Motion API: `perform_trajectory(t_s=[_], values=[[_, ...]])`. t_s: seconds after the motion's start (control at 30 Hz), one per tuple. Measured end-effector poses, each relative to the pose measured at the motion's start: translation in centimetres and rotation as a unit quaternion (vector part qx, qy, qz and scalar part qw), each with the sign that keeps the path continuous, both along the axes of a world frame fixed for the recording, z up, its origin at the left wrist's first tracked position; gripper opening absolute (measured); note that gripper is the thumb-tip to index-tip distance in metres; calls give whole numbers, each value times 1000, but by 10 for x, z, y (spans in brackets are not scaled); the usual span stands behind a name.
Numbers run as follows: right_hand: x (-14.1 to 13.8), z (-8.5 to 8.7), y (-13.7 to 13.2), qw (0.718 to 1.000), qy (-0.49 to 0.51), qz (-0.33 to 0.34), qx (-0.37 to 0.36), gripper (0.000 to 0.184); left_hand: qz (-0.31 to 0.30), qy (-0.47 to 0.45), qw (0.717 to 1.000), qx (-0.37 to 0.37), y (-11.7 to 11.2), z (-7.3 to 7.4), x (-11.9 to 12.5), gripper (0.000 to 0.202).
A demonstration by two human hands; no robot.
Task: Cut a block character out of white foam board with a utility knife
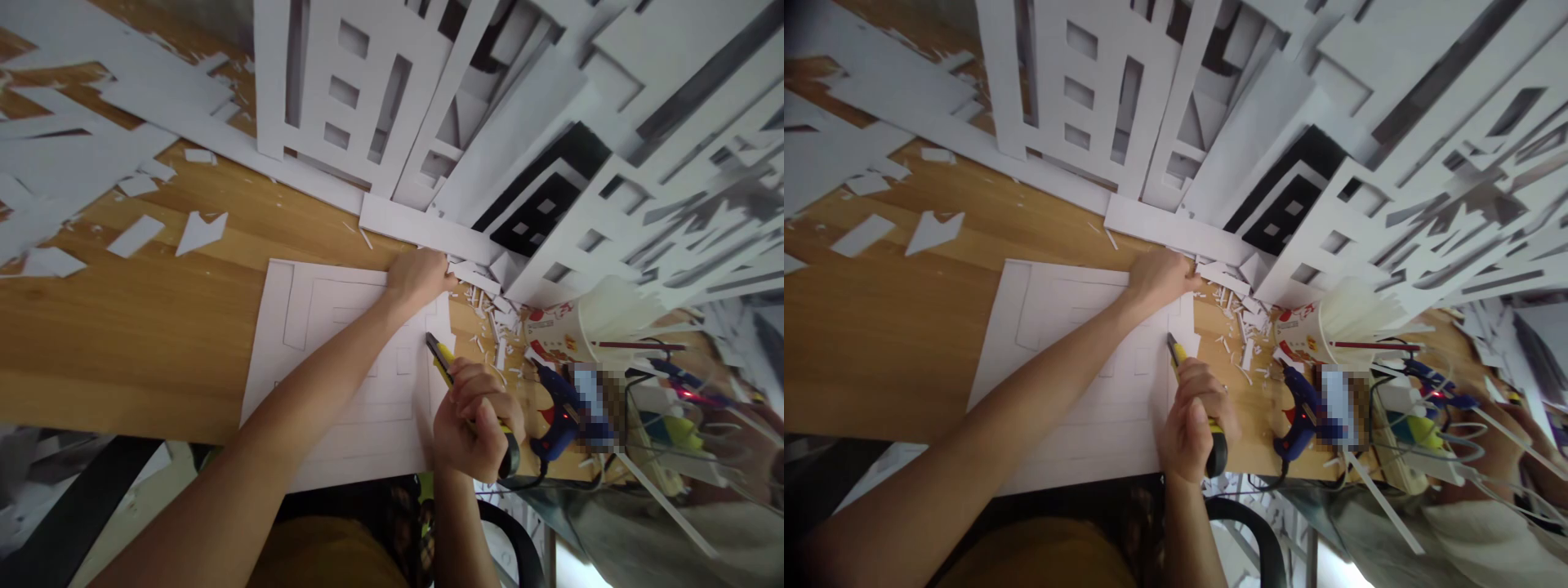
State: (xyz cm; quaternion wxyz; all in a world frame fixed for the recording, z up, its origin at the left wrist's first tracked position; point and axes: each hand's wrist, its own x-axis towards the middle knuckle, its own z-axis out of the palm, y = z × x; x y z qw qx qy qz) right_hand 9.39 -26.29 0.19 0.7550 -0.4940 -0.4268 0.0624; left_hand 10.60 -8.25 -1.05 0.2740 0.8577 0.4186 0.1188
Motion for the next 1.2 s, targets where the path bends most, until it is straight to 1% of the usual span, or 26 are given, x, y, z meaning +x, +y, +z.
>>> perform_trajectory(t_s=[0.07,0.17,0.37,0.6,0.83,1.1,1.2], values=[[0,0,-2,1000,-8,4,-8,27,0,-3,1000,2,0,0,0,34],[0,0,-4,1000,-14,5,0,27,-6,-10,1000,-1,0,0,0,33],[0,-1,-8,1000,-4,11,-5,27,-17,-7,1000,-6,0,0,0,32],[0,-3,-12,1000,7,14,11,27,-10,-6,1000,-13,-1,2,0,33],[-3,-2,-18,1000,12,6,-3,29,-11,-1,1000,-19,-1,5,-1,34],[-5,-1,-26,1000,16,6,9,28,-9,-1,1000,-23,-1,2,0,35],[-8,0,-32,1000,26,-2,0,28,-7,-4,1000,-26,-1,1,0,34]])
